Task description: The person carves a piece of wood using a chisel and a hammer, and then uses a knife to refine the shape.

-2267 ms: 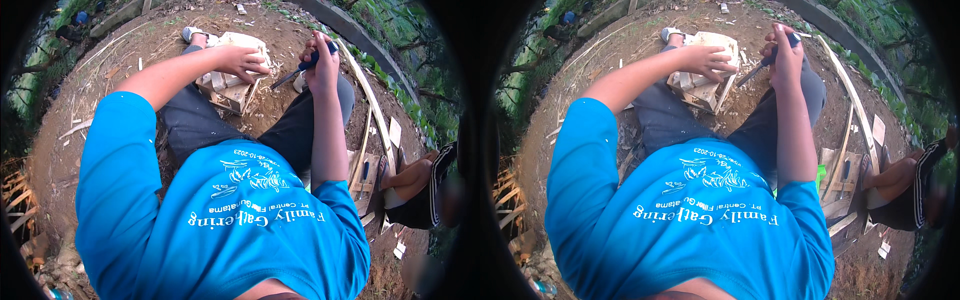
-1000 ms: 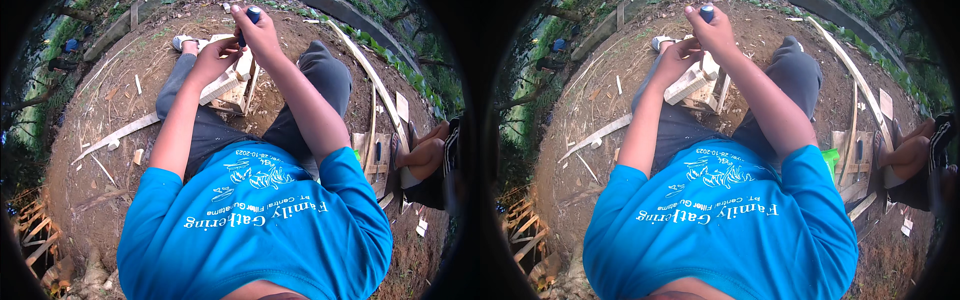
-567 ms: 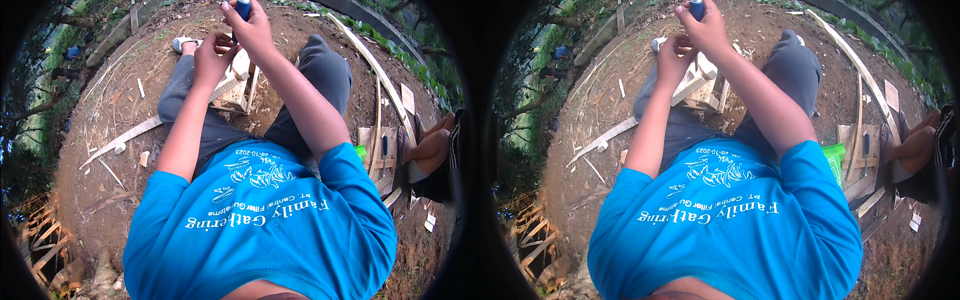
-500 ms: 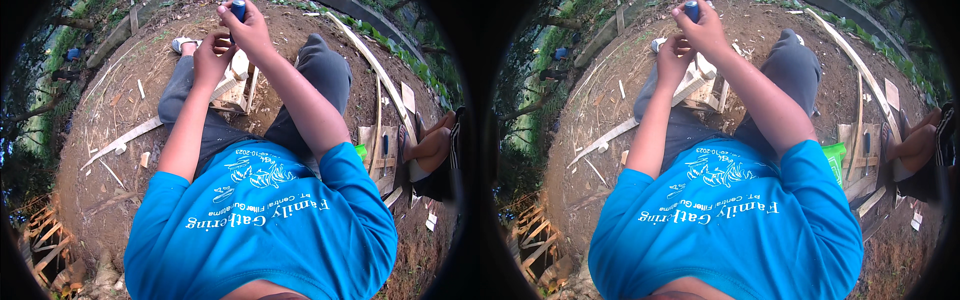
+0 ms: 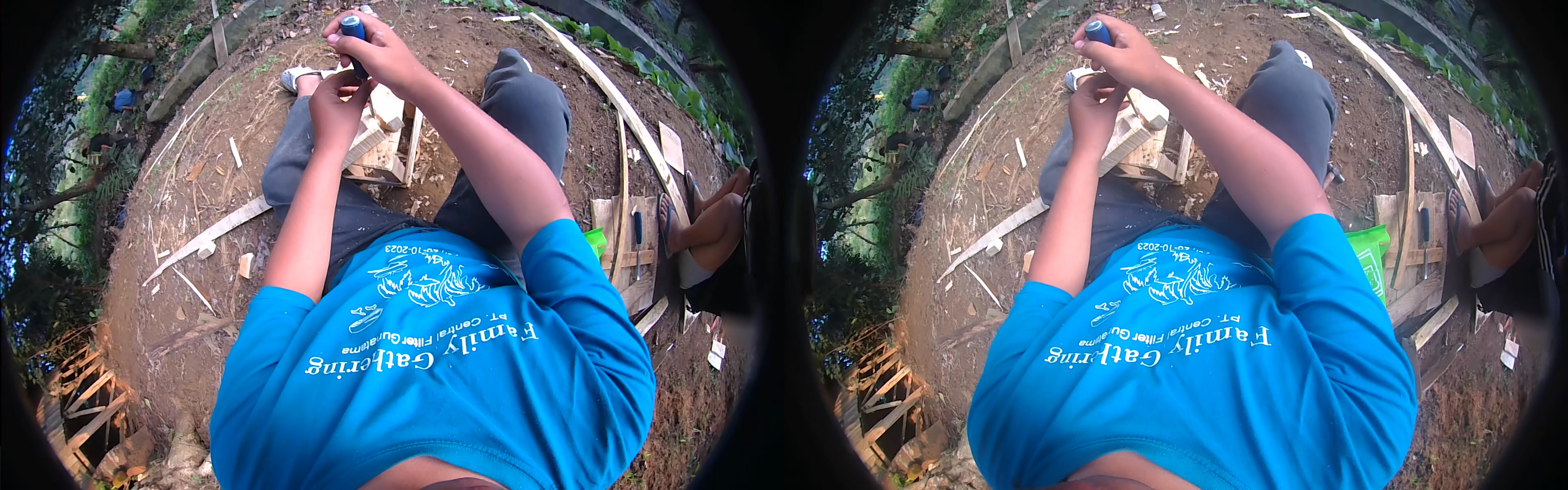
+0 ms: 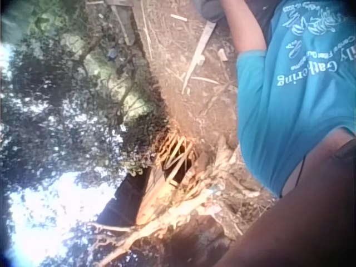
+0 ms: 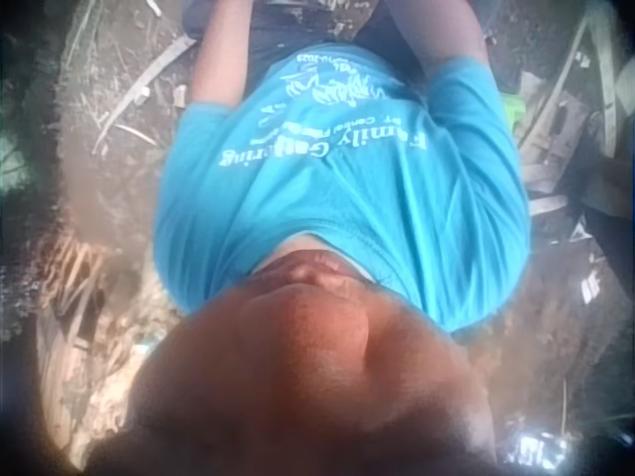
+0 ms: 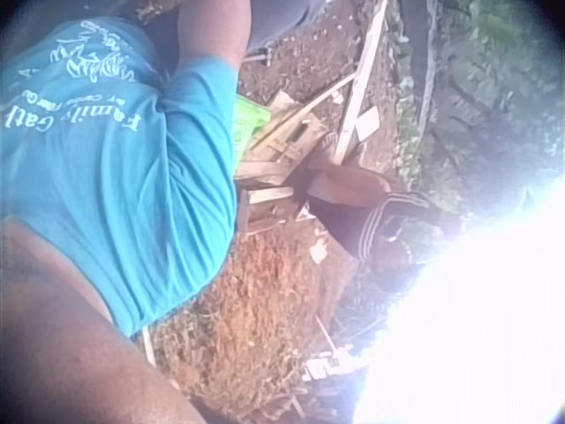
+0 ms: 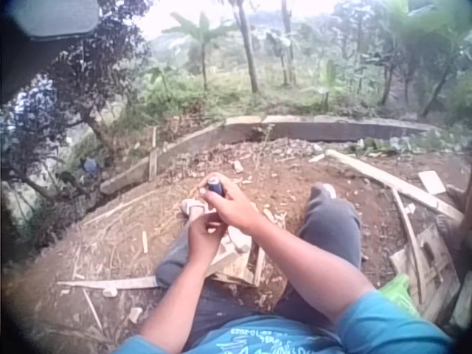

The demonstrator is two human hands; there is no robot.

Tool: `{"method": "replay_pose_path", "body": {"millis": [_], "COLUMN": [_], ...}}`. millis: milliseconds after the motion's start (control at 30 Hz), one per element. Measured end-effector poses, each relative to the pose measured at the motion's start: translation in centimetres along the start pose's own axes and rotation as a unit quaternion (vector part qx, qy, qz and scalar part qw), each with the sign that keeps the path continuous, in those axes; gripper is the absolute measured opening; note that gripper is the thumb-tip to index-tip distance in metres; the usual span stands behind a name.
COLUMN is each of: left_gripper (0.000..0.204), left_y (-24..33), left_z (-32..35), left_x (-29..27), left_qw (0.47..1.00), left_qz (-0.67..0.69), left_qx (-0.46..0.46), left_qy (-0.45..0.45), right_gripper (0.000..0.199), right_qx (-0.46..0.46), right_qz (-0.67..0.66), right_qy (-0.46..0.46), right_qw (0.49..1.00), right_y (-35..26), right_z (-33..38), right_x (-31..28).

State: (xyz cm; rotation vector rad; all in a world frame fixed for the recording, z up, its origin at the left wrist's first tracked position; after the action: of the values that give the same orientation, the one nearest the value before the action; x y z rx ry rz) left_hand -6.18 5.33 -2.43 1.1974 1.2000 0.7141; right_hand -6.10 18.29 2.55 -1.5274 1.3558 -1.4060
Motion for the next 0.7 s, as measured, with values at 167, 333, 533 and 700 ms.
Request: {"method": "replay_pose_path", "body": {"millis": [167,333,533,700], "left_gripper": [0.024,0.031,0.028,0.022], "left_y": [0.0,2.4,2.5,-3.6], "left_z": [0.0,0.2,0.0,-0.8], "left_x": [0.1,-0.3,-0.1,-1.8], "left_qw": [0.999,0.987,0.99,0.994], "left_qz": [-0.047,-0.13,-0.082,0.051], "left_qx": [0.006,0.097,0.103,0.038], "left_qy": [0.0,0.011,-0.049,-0.088], "right_gripper": [0.021,0.022,0.032,0.053], "right_qx": [0.006,0.029,-0.034,-0.137], "right_qz": [0.002,0.008,0.155,0.203], "right_qy": [-0.01,-0.018,-0.046,0.001], "right_qw": [1.0,0.999,0.986,0.97], "right_y": [0.0,0.6,-0.6,-10.1], "right_z": [-0.1,-0.4,-0.1,3.7], "right_x": [0.3,1.2,1.9,-3.4]}}
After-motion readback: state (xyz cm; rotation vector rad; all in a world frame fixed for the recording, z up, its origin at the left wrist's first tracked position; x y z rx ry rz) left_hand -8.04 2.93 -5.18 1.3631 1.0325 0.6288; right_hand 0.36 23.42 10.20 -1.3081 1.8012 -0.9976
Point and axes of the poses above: each hand's wrist, its own z-axis away from the middle knuckle, its own x-axis out of the palm, y = z × x, the point moved 6 cm from there along -z, towards the middle knuckle, and after that the axes turned 3 degrees about y, right-handed, at the moved point
